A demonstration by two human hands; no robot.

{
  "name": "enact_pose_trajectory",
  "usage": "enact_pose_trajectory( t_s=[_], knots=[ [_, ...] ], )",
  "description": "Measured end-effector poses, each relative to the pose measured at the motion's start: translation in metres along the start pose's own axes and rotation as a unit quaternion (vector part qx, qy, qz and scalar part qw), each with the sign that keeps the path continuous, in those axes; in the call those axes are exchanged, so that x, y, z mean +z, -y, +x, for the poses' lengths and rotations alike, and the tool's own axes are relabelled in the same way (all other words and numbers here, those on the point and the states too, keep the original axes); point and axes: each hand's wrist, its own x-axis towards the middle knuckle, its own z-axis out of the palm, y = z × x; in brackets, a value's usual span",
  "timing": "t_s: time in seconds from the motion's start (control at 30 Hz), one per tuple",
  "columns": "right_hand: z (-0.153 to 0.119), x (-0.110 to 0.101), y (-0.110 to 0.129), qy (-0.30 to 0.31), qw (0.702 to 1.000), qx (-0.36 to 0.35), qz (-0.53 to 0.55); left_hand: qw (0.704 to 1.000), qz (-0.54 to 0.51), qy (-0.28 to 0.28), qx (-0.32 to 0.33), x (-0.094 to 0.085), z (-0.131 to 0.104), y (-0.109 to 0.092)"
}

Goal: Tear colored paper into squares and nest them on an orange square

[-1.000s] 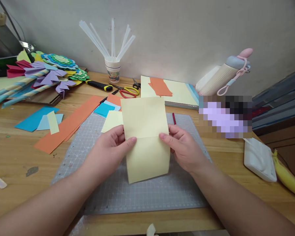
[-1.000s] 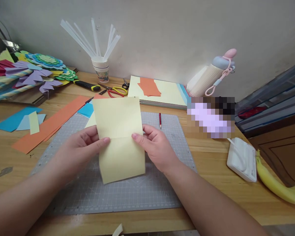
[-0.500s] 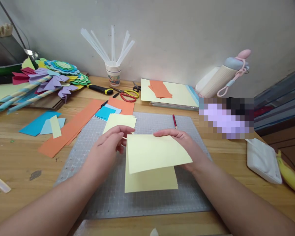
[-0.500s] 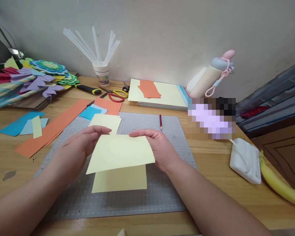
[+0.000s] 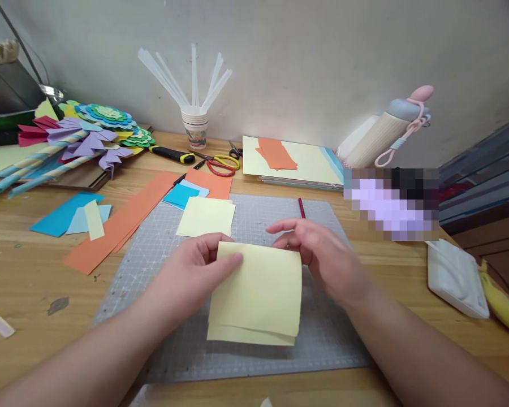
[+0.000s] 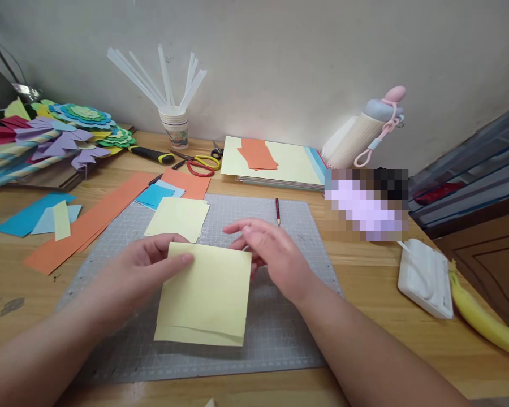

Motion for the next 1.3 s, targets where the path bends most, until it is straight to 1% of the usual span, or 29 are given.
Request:
enact_pose_trajectory(
  t_s=[0.07,0.13,0.27,0.3,0.37,0.47,0.53,0.6,0.7,0.83,0.9,0.97,1.0,1.03,1.1,1.17,1.2,1.23,1.3],
  knots=[
    [-0.001,0.004,0.002,0.017,0.997,0.018,-0.071,0.999,0.035,0.000,0.010,0.004,-0.002,0.000],
    [-0.002,0.007,0.001,0.037,0.993,0.024,-0.114,0.998,0.059,-0.003,0.013,0.007,-0.004,0.000],
    [-0.003,0.011,-0.002,0.071,0.989,0.045,-0.122,0.996,0.090,-0.001,-0.004,0.009,-0.004,0.000],
    [-0.004,0.012,-0.002,0.073,0.988,0.036,-0.133,0.995,0.104,-0.002,-0.005,0.010,-0.004,0.000],
    [-0.005,0.013,-0.002,0.065,0.981,-0.003,-0.181,0.990,0.140,-0.012,0.001,0.011,-0.004,0.002],
    [-0.009,0.016,-0.003,0.059,0.963,-0.062,-0.255,0.980,0.196,-0.025,0.018,0.015,-0.005,0.007],
    [-0.012,0.019,-0.004,0.064,0.956,-0.082,-0.274,0.975,0.218,-0.026,0.022,0.018,-0.006,0.009],
    [-0.013,0.020,-0.003,0.067,0.954,-0.089,-0.278,0.976,0.215,-0.024,0.017,0.019,-0.007,0.009],
    [-0.010,0.013,0.001,0.061,0.954,-0.076,-0.282,0.987,0.160,-0.027,-0.001,0.015,-0.007,0.005],
    [0.004,-0.013,0.004,0.044,0.957,-0.049,-0.281,0.996,0.075,-0.055,-0.007,0.006,-0.004,0.000],
    [0.011,-0.025,0.002,0.020,0.963,-0.036,-0.265,0.997,0.039,-0.071,-0.002,0.002,-0.001,-0.001],
    [0.015,-0.031,0.000,-0.014,0.974,-0.038,-0.221,0.997,0.002,-0.074,-0.006,0.000,0.001,0.000],
    [0.016,-0.030,-0.001,-0.021,0.982,-0.043,-0.184,0.998,-0.015,-0.067,-0.010,-0.001,0.002,0.001],
    [0.015,-0.027,-0.001,-0.017,0.989,-0.046,-0.140,0.998,-0.031,-0.056,-0.015,-0.001,0.003,0.002],
    [0.011,-0.017,-0.002,0.018,0.997,-0.033,-0.066,0.998,-0.054,-0.034,-0.029,0.000,0.004,0.004],
    [0.007,-0.005,-0.003,0.055,0.997,0.009,-0.053,0.998,-0.039,-0.026,-0.043,0.000,0.005,0.006],
    [0.005,0.000,-0.003,0.063,0.995,0.034,-0.065,0.999,-0.003,-0.031,-0.042,0.000,0.005,0.007],
    [0.003,0.004,-0.004,0.068,0.993,0.060,-0.080,0.997,0.053,-0.042,-0.033,0.000,0.005,0.007],
    [0.002,0.009,-0.005,0.084,0.986,0.107,-0.100,0.981,0.184,-0.062,0.009,0.001,0.006,0.008]
  ],
)
